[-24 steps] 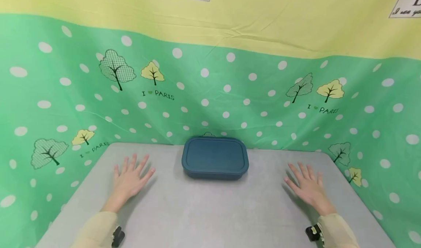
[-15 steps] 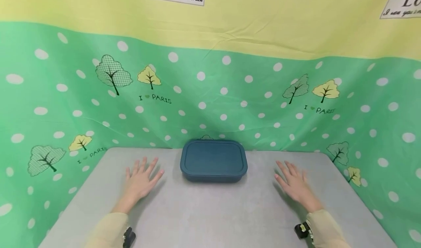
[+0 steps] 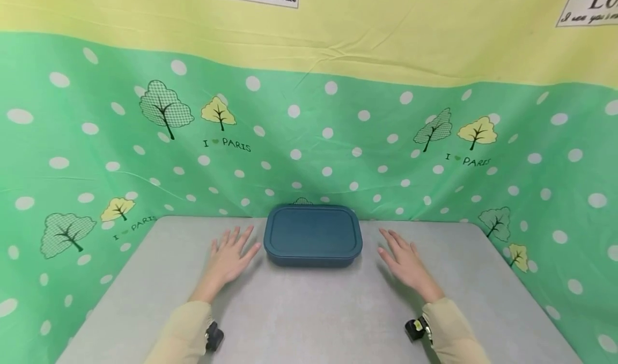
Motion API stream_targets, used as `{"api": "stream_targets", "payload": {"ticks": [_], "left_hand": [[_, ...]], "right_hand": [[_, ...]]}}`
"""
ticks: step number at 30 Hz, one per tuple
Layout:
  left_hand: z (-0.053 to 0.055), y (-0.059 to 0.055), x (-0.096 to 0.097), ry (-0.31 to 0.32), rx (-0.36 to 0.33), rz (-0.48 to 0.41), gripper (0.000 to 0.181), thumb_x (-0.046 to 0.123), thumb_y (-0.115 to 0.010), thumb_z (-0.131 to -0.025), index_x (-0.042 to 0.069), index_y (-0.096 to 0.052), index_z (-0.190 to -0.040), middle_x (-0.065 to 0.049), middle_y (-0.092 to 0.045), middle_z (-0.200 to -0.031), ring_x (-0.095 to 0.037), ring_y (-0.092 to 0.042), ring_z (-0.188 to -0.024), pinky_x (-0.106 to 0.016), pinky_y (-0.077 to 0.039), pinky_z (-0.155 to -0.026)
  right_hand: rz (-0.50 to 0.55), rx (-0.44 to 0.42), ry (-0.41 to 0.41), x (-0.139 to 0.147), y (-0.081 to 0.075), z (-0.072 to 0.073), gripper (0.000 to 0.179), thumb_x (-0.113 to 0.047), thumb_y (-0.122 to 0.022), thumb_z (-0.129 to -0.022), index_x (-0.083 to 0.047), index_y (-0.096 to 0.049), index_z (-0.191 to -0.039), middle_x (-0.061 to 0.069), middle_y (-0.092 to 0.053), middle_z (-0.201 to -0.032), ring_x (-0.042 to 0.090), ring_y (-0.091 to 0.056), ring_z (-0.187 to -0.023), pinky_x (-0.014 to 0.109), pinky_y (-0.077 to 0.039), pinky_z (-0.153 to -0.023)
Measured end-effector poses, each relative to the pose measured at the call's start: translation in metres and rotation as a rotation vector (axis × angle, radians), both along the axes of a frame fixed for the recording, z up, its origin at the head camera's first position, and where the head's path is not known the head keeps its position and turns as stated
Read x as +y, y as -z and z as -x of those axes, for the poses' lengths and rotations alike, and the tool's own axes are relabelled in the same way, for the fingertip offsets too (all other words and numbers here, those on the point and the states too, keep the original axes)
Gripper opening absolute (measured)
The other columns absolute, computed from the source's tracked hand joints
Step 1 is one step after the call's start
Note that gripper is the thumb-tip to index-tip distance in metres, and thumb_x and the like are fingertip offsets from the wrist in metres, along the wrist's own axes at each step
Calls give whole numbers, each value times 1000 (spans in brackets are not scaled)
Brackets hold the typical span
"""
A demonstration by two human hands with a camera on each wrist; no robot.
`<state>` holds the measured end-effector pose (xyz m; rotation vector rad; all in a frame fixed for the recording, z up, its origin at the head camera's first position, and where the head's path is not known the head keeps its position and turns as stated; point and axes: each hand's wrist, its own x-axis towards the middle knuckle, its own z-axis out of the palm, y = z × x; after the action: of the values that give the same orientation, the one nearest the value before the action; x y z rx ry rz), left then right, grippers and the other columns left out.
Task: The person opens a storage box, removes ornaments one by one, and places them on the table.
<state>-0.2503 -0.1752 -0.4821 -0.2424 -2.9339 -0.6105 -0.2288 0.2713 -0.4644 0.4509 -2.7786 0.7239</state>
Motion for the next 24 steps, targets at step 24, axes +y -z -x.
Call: {"api": "stream_targets", "payload": {"ticks": [24], "left_hand": [[24,-1,23,254,-118,-563,63,25,-50,-101,5,-21,-154,-23,-23,-154,-43,-28,-137,-53,-25,-109]], "right_hand": [[315,-170,-120,-48,-1,28,59,-24,-49,-102,-1,-25,-151,27,-31,-149,47,-40,-128,58,-33,-103]]}}
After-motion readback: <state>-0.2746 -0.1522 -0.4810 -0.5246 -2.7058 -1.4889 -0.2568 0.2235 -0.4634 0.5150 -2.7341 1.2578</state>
